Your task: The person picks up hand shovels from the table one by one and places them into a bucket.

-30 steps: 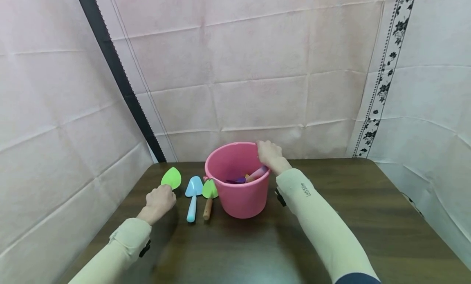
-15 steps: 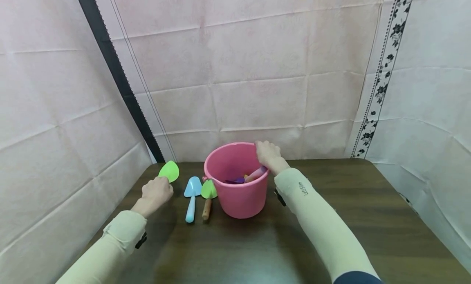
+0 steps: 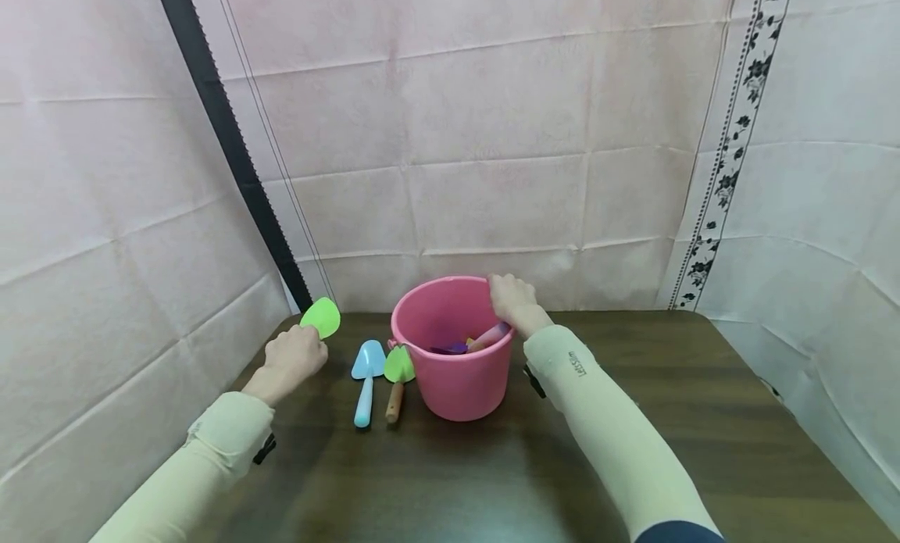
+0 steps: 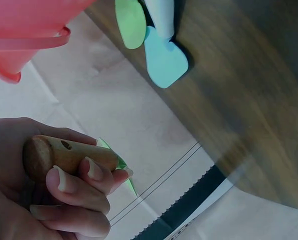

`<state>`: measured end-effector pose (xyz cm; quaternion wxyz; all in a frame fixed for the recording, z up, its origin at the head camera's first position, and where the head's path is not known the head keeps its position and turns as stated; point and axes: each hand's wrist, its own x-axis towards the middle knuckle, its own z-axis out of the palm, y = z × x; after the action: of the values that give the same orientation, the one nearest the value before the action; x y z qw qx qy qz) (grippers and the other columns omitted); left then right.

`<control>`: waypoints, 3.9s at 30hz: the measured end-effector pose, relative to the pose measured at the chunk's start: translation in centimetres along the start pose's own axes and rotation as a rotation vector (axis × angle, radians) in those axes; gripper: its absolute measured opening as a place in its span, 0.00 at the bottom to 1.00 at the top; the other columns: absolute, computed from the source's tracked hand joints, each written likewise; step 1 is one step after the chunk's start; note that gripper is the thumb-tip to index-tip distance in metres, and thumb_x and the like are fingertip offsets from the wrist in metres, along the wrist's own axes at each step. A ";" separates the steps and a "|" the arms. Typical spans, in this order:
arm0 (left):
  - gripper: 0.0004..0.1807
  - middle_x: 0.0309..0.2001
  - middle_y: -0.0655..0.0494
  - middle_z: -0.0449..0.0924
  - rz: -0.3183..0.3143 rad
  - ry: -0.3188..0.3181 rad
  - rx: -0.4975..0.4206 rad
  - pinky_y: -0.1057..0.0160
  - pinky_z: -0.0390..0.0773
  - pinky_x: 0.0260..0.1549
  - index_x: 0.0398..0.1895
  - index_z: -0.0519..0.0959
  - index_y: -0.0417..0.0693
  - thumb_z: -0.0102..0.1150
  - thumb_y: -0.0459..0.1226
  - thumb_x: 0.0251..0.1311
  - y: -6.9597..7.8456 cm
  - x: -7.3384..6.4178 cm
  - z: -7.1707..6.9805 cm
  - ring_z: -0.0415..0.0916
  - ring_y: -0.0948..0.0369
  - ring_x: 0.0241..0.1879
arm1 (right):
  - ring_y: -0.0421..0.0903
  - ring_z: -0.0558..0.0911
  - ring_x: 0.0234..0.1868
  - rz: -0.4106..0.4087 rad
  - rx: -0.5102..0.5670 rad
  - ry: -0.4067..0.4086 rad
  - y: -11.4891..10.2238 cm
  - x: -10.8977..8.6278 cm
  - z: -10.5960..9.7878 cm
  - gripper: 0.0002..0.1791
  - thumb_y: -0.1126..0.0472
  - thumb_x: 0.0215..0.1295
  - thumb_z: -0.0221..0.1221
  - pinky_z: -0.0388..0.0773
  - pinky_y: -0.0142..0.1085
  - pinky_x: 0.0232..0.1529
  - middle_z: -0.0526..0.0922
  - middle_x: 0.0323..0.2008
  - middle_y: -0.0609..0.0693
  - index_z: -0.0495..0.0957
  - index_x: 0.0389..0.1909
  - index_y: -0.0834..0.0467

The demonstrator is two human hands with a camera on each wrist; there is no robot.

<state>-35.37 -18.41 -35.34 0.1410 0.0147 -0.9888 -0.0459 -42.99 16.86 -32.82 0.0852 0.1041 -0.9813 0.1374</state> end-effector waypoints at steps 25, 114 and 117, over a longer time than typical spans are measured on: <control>0.14 0.15 0.52 0.64 0.071 0.011 -0.008 0.58 0.65 0.13 0.12 0.66 0.46 0.45 0.32 0.54 2.3 0.7 -4.2 0.67 0.55 0.16 | 0.51 0.79 0.39 -0.022 0.028 0.006 0.1 -0.2 0.2 0.21 0.64 0.69 0.49 0.75 0.46 0.42 0.81 0.39 0.57 0.70 0.62 0.60; 0.18 0.15 0.56 0.70 0.342 -0.141 0.005 0.62 0.72 0.18 0.13 0.66 0.50 0.51 0.39 0.62 15.2 1.5 -5.4 0.74 0.59 0.14 | 0.50 0.79 0.39 -0.007 -0.007 0.033 0.1 0.1 0.7 0.16 0.65 0.68 0.49 0.76 0.46 0.42 0.81 0.38 0.55 0.73 0.55 0.58; 0.18 0.18 0.56 0.70 0.350 -0.149 0.040 0.59 0.74 0.24 0.13 0.65 0.51 0.52 0.40 0.62 15.7 1.9 -5.0 0.76 0.58 0.20 | 0.50 0.79 0.38 -0.011 -0.006 0.037 0.2 0.1 0.8 0.15 0.65 0.67 0.50 0.76 0.46 0.41 0.81 0.37 0.55 0.74 0.54 0.58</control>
<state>-36.08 -3.30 -28.56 0.0729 -0.1583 -0.9847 -0.0019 -43.23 16.81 -33.58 0.1042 0.1065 -0.9794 0.1359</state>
